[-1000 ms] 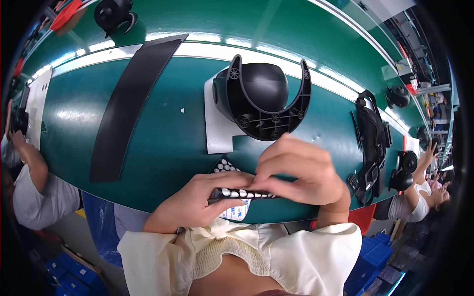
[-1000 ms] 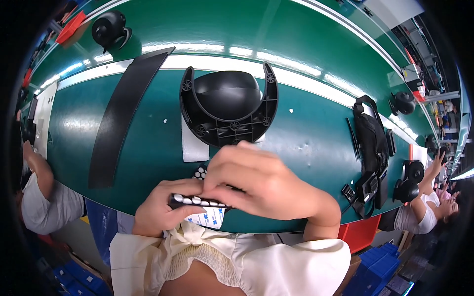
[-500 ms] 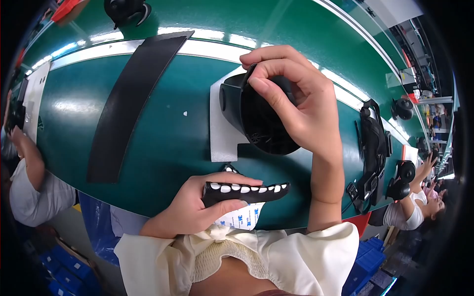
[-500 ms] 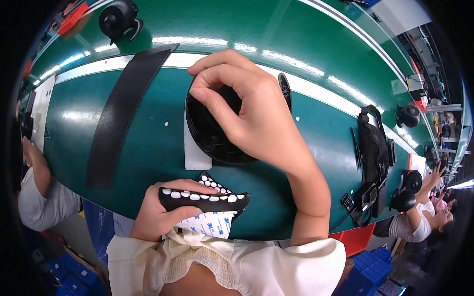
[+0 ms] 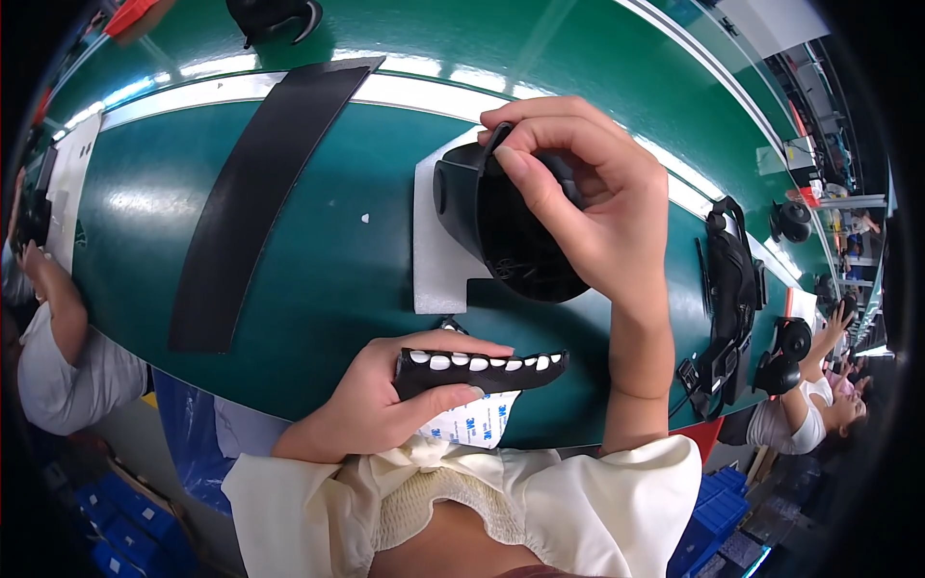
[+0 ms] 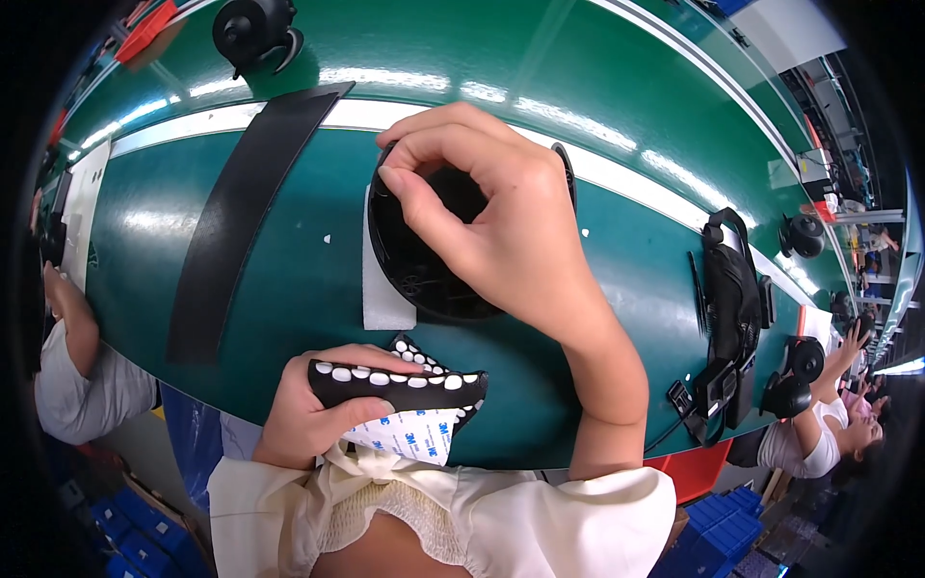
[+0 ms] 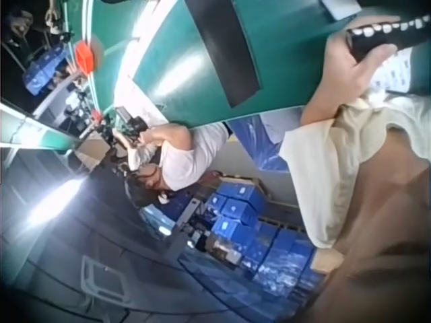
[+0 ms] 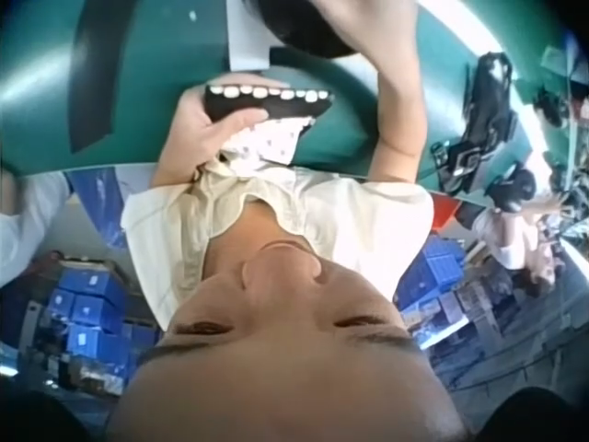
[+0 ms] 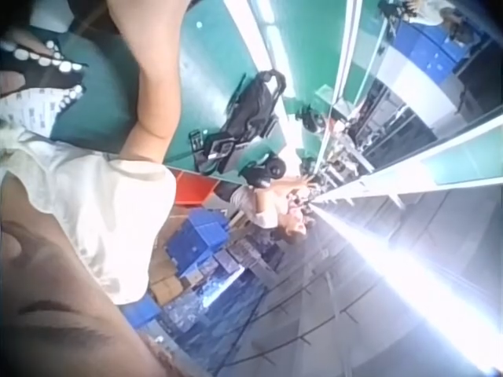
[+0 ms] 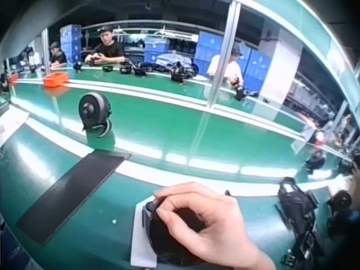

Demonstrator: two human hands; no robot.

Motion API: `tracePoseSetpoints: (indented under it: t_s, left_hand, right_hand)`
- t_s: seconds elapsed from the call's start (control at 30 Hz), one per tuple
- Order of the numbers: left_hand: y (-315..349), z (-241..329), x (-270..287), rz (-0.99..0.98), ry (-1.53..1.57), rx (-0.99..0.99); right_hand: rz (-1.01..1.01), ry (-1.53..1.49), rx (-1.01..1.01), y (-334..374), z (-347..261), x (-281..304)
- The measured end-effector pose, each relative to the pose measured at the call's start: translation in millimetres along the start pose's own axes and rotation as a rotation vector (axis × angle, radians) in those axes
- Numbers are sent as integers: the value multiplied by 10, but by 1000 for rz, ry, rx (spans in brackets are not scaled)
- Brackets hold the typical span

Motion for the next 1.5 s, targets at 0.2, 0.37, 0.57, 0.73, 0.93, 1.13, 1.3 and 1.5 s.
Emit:
tracePoseSetpoints:
  t_s: [0.2, 0.37, 0.57, 0.73, 0.93, 1.13, 1.3, 1.5]
  left_hand:
    - [-9, -2, 3, -6, -17, -20]
    - [1, 6, -11, -13, -13, -10]
    - [-9, -10, -3, -22, 0, -22]
    - [-4, 2, -9, -19, -3, -30]
    - [11, 38, -49, -116, -93, -146]
    - [0, 62, -62, -110, -103, -151]
    - [7, 33, -16, -74, -100, -148]
    - [-6, 35, -37, -57, -56, -120]
  right_hand:
    - [60, -236, -126, 32, 94, 19]
    - [17, -88, -44, 4, 23, 19]
    - [6, -94, -52, 4, 43, -10]
    - [10, -35, -22, 1, -5, -14]
    - [66, 122, 74, 4, -124, 15]
    - [115, 243, 189, 46, -228, 23]
    - [48, 632, 560, 152, -458, -192]
    - [63, -62, 69, 105, -32, 115]
Point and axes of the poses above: each hand's wrist, its own y-axis away from the middle knuckle, its own x-axis out of the back of the hand, z = x × y, the point moved 9 cm from there along -y, towards the middle knuckle, and after that the axes turned 5 degrees about x, right-handed, at the moved point
